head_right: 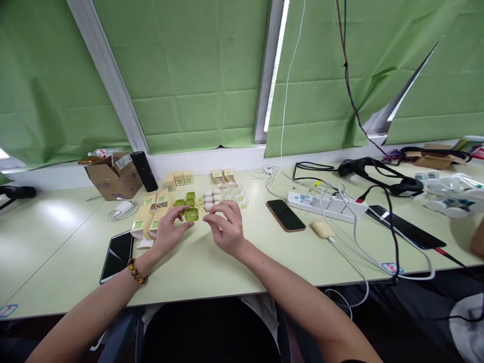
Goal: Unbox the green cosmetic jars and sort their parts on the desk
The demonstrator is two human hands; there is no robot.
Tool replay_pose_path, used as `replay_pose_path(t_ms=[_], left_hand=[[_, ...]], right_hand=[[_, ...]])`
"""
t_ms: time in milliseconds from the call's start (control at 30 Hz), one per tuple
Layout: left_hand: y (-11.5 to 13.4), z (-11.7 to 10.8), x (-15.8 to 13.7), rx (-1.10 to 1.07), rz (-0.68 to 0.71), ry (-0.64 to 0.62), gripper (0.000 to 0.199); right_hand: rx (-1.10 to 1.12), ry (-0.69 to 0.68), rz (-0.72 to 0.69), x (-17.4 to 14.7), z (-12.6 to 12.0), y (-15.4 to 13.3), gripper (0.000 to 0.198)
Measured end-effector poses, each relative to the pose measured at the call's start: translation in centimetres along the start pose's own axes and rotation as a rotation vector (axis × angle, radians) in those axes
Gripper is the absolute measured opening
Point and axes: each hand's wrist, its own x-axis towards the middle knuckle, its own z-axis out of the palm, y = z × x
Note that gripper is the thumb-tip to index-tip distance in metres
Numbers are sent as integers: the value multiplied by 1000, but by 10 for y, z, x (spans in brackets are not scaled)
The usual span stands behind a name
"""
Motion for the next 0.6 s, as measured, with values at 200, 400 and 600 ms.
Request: replay_pose_path(t_ms=[200,400,600], left_hand=[[-6,0,2,-79,-30,36,47],[-15,-4,12,-328,-148,114,51],[-15,-10,19,-492,-233,177,56]], right_hand=[[10,-123,198,25,11,30,12],[-293,-730,419,55,70,85,11],[-480,-962,472,65,135,111,17]])
